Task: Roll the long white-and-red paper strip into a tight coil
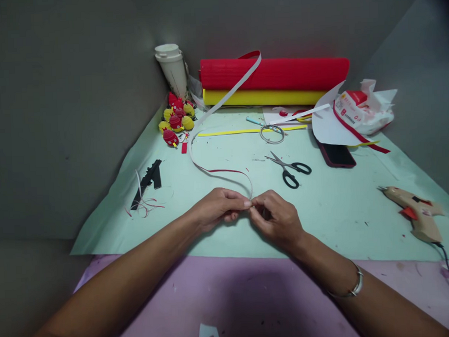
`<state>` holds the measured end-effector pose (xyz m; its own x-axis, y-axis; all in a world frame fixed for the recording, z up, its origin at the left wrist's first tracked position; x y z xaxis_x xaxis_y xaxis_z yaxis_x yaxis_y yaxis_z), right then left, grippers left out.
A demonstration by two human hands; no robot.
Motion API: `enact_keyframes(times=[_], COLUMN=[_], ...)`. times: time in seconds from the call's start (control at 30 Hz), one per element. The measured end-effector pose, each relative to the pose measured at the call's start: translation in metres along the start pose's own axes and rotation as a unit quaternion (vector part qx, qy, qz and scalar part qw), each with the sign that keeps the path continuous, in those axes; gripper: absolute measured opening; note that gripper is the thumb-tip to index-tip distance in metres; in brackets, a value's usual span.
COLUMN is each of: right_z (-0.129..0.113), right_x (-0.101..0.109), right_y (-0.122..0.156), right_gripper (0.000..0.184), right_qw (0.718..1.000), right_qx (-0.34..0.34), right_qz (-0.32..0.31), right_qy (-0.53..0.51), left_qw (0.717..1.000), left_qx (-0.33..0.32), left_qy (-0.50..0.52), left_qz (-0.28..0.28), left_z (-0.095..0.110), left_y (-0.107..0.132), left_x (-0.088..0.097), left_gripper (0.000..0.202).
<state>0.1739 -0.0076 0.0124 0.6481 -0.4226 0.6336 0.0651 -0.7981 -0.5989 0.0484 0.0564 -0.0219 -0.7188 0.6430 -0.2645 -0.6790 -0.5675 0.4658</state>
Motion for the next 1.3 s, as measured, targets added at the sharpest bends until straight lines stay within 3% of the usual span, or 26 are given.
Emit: enact_keyframes(times=[0.7, 1.07, 1.3], right_z=[-0.0007, -0.0015, 0.0016], right_x=[-0.0004, 0.0031, -0.0003], right_y=[0.0002, -0.0002, 0.0005], right_gripper=[0.006, 0.004, 0.004], right_qw=[0.999, 0.999, 1.0], right_qx=[0.028, 0.019, 0.015], right_qz=[-0.013, 0.019, -0.01], right_qy=[0.02, 0.022, 0.005], left_qw=[1.0, 0.999, 1.0], left_qx=[-0.003, -0.009, -0.008], left_qy=[0.005, 0.035, 0.024], left_qz=[0.013, 0.011, -0.004], left_z=[-0.0009, 0.0021, 0.0014], left_y=[-0.0012, 0.001, 0.0006], left_x=[0.0015, -0.0022, -0.0004], left_gripper=[0.026, 0.026, 0.027])
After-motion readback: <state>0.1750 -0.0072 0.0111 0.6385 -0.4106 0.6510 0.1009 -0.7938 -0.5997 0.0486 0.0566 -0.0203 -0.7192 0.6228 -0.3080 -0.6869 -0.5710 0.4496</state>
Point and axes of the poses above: each hand's wrist, its own y-axis away from the middle knuckle, its own x-axis out of the back of the hand, z = x × y, the point moved 6 cm from there along -y, towards the middle knuckle, and after that the axes turned 3 degrees about y, right-handed, at the moved point
